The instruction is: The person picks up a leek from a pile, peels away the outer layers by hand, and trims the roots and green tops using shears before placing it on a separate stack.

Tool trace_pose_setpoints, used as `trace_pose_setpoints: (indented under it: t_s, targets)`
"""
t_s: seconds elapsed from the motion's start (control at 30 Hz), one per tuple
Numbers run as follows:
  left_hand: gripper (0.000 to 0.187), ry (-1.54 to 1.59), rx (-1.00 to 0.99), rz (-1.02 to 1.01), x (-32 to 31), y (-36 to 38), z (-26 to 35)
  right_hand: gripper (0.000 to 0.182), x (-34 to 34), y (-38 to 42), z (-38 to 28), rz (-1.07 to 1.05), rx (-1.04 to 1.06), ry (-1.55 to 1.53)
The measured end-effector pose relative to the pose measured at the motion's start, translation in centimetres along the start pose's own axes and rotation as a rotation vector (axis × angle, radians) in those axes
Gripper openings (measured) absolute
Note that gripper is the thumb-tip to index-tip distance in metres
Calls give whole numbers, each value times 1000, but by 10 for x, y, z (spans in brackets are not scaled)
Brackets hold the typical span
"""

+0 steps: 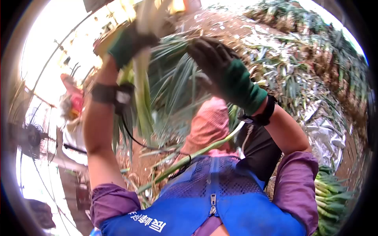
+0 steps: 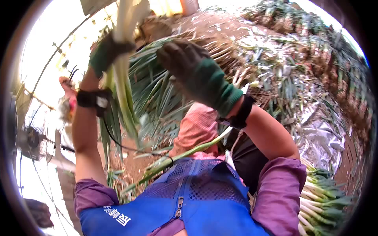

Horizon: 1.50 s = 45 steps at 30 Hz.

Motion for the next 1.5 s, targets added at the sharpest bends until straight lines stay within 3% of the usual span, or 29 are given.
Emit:
trace_pose_setpoints:
  t_s: [0.07, 0.1, 0.13, 0.17, 0.2, 0.27, 0.3, 0.4, 0.5, 0.53, 0.6, 0.63, 0.67, 0.7, 0.73, 0.77, 0.83, 0.87, 0.9, 1.03, 1.07, 1.17, 1.2, 1.23, 1.3, 1.4, 1.43, 1.47, 1.5]
  targets:
    - [55, 319, -59, -279, -77, -1, 5, 61, 11, 3, 3, 13, 148, 245]
    - [53, 557, -197, -306, -112, 12, 28, 58, 16, 8, 2, -37, 162, 309]
    - [44, 516, -249, -347, -136, 20, 46, 59, 12, 17, 6, -138, 166, 361]
    - [34, 593, -180, -527, -165, 26, 60, 59, 6, 29, 12, -244, 166, 405]
    - [28, 499, -351, -541, -197, 33, 59, 59, -2, 40, 20, -409, 234, 629]
    - [33, 525, -127, -651, -252, 50, 56, 55, -4, 58, 29, -590, 238, 646]
    - [45, 516, -37, -791, -278, 54, 50, 52, -2, 67, 32, -662, 218, 597]
    - [44, 691, -130, -841, -288, 67, 84, 30, -8, 88, 36, -772, 94, 277]
    - [41, 775, -161, -916, -297, 79, 92, 28, 1, 109, 32, -928, -113, 196]
    - [36, 753, -41, -992, -297, 83, 92, 17, -2, 112, 33, -866, -103, 180]
    - [24, 731, -177, -1002, -305, 80, 88, 14, 14, 125, 34, -647, -77, 193]
    - [32, 786, -102, -1000, -292, 84, 106, 11, 26, 130, 33, -564, -24, 289]
    - [54, 1018, 6, -1098, -291, 86, 91, 9, 42, 129, 37, -609, -31, 318]
    - [67, 771, -296, -891, -265, 82, 126, 9, 61, 135, 40, -566, -48, 411]
    - [70, 724, -147, -749, -264, 79, 101, 9, 88, 140, 44, -562, -63, 532]
    - [67, 509, -324, -571, -245, 72, 117, 10, 112, 148, 47, -558, -65, 649]
    - [65, 461, -522, -340, -220, 56, 124, 13, 161, 176, 65, -368, -197, 696]
    - [60, 767, -403, -316, -215, 54, 120, 14, 192, 189, 72, -421, -321, 722]
    - [56, 788, -294, -307, -207, 46, 118, 17, 231, 202, 72, -470, -446, 743]
    - [42, 817, -508, -253, -203, 48, 150, 38, 380, 264, 13, -352, -663, 1215]
    - [40, 799, -528, -256, -211, 42, 149, 44, 410, 278, -10, -355, -918, 1339]
    - [35, 753, -481, -352, -252, 31, 150, 62, 478, 309, -69, -216, -1752, 1474]
    - [36, 736, -534, -374, -267, 31, 148, 55, 501, 334, -87, -67, -1676, 1478]
    - [36, 748, -409, -484, -279, 33, 152, 50, 523, 369, -104, 78, -1596, 1475]
    - [37, 855, -259, -640, -315, 39, 149, 64, 547, 433, -131, 278, -1908, 1449]
    - [39, 969, -115, -859, -372, 47, 136, 62, 541, 510, -156, 407, -2239, 1401]
    - [39, 949, -70, -897, -389, 50, 129, 57, 552, 599, -164, 487, -2281, 1180]
    - [39, 927, -23, -934, -406, 52, 119, 49, 524, 582, -168, 742, -2327, 994]
    - [39, 905, 26, -968, -423, 56, 108, 50, 529, 660, -177, 672, -2485, 902]
Point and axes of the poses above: each hand's wrist, its own y-axis away from the middle knuckle, its own x-axis out of the back of the hand, z = x × y, the point moved 5 cm from there along -y, towards the middle knuckle, and after that the axes turned 4 degrees about -z, right-handed, at the moved point
